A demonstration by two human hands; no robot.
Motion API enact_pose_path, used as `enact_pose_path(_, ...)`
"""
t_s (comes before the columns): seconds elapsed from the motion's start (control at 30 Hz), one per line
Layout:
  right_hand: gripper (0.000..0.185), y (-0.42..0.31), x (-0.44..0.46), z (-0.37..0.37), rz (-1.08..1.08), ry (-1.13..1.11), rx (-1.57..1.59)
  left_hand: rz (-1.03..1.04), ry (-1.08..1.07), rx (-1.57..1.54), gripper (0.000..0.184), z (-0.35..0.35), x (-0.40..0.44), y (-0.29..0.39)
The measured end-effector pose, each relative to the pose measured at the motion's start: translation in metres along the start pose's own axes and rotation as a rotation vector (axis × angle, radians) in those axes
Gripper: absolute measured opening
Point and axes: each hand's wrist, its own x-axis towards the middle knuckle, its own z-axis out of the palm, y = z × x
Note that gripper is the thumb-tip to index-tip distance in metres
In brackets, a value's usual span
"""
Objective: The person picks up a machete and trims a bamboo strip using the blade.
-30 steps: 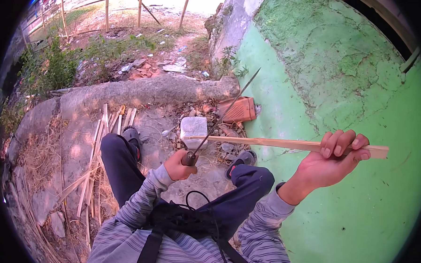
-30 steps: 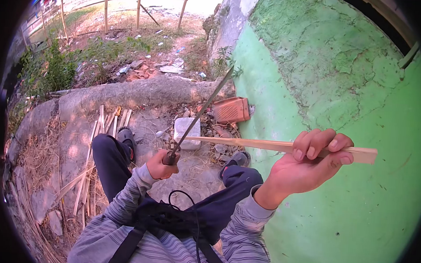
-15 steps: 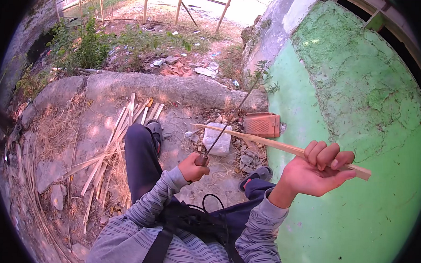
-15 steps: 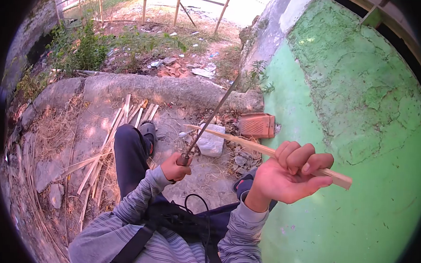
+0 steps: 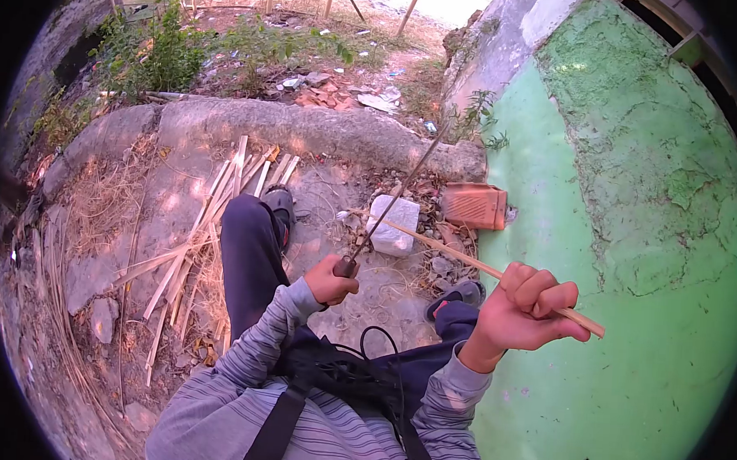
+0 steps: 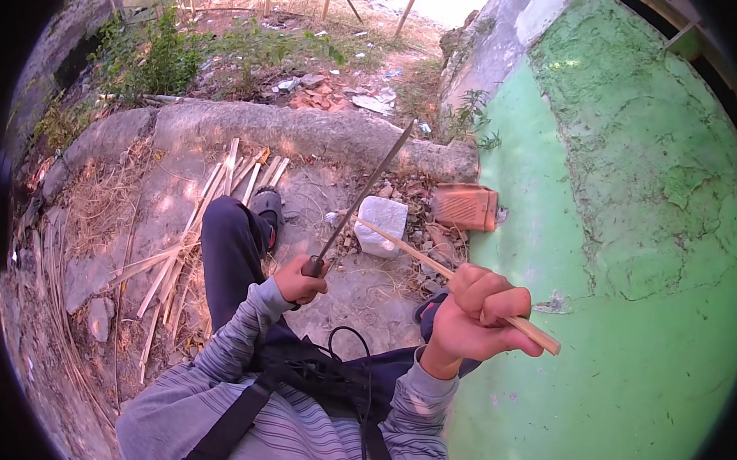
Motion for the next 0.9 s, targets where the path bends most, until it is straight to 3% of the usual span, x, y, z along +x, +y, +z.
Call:
enact_pose_path(0.13,0.065,-0.002,-0.007,-0.004,-0.033,0.023,-0.021,-0.031,-0.047,0.047,0.020,0.006,-0.004,0.004)
enact_pose_path(0.3,0.065,-0.004,-0.013,0.002,-0.036,-0.021,-0.019,-0.009,-0.093,0.373,0.020,0.013,-0.004,0.003)
enact_pose_path(0.8,0.065,-0.006,-0.019,0.002,-0.083,-0.057,-0.042,-0.071,-0.222,0.219,0.020,0.026,-0.018,0.019)
enact_pose_path(0.9,0.065,-0.006,-0.020,0.005,-0.090,-0.074,-0.038,-0.087,-0.184,0.348,0.021,0.030,-0.019,0.022)
